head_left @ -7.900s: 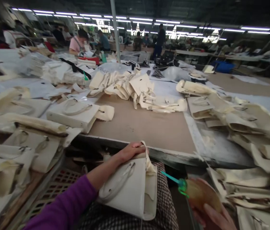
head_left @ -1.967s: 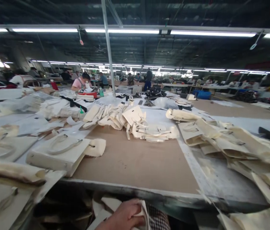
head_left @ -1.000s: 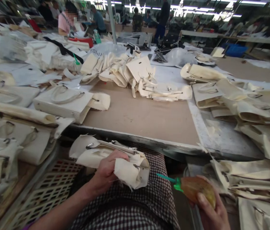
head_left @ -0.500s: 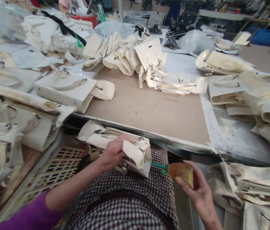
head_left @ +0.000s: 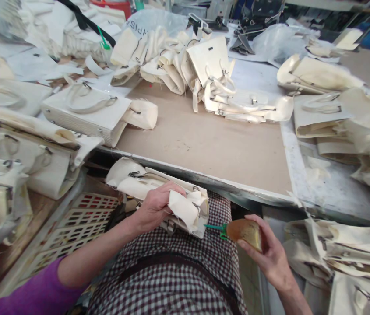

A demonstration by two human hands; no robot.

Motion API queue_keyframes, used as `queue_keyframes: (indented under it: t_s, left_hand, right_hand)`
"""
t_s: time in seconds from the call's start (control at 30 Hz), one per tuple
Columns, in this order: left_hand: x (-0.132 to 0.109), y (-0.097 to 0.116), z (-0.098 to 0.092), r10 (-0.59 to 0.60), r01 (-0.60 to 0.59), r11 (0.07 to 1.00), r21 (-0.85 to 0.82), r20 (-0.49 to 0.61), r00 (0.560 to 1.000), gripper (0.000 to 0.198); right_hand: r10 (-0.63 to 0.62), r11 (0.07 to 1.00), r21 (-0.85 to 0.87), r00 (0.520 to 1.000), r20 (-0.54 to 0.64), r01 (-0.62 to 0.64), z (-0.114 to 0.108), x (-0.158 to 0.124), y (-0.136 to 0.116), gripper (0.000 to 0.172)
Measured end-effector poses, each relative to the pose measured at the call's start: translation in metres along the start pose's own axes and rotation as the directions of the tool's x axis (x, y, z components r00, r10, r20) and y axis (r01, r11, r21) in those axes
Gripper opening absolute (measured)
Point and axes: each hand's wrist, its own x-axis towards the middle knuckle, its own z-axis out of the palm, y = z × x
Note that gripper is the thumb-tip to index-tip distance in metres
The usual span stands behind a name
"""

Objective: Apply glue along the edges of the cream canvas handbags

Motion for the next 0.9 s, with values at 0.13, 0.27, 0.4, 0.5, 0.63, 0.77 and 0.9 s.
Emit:
queue_keyframes:
  t_s: [0.13,0.27,0.4,0.5,0.63,0.77,0.9]
  left_hand:
    - [0.000,0.004,0.001,0.005,-0.005,1.000,0.008,-0.010,1.000,0.024]
    - [-0.002,0.011,0.000,0.033,-0.032,0.998,0.050,-0.025,0.999,0.023]
    - [-0.005,0.018,0.000,0.047,-0.046,0.995,0.089,-0.006,0.999,0.022]
    - [-0.007,0.020,0.002,0.074,-0.076,0.991,0.109,0.020,0.997,0.024]
    - [-0.010,0.022,0.004,0.081,-0.083,0.989,0.120,0.019,0.997,0.020]
    - [-0.013,0.024,0.004,0.065,-0.064,0.992,0.107,0.002,0.998,0.020]
    - [-0.014,0.027,0.004,0.059,-0.060,0.991,0.120,0.008,0.998,0.021]
  right_hand:
    - [0.043,0.998,0.048,0.998,0.036,-0.045,0.002,-0.008,0.004,0.050]
    - [0.061,0.996,0.064,0.993,-0.101,-0.055,0.007,-0.013,0.011,0.050]
    - [0.047,0.998,0.041,0.996,-0.078,-0.044,0.008,-0.015,0.012,0.051]
    - [0.047,0.998,0.052,0.999,0.015,-0.047,0.007,-0.017,0.009,0.049]
    - [0.059,0.996,0.068,0.995,-0.086,-0.053,0.007,-0.020,0.010,0.049]
    - [0.076,0.997,0.039,0.977,-0.199,-0.069,0.009,-0.024,0.016,0.052]
    - [0.027,0.999,-0.021,0.986,-0.167,-0.030,0.009,-0.026,0.017,0.050]
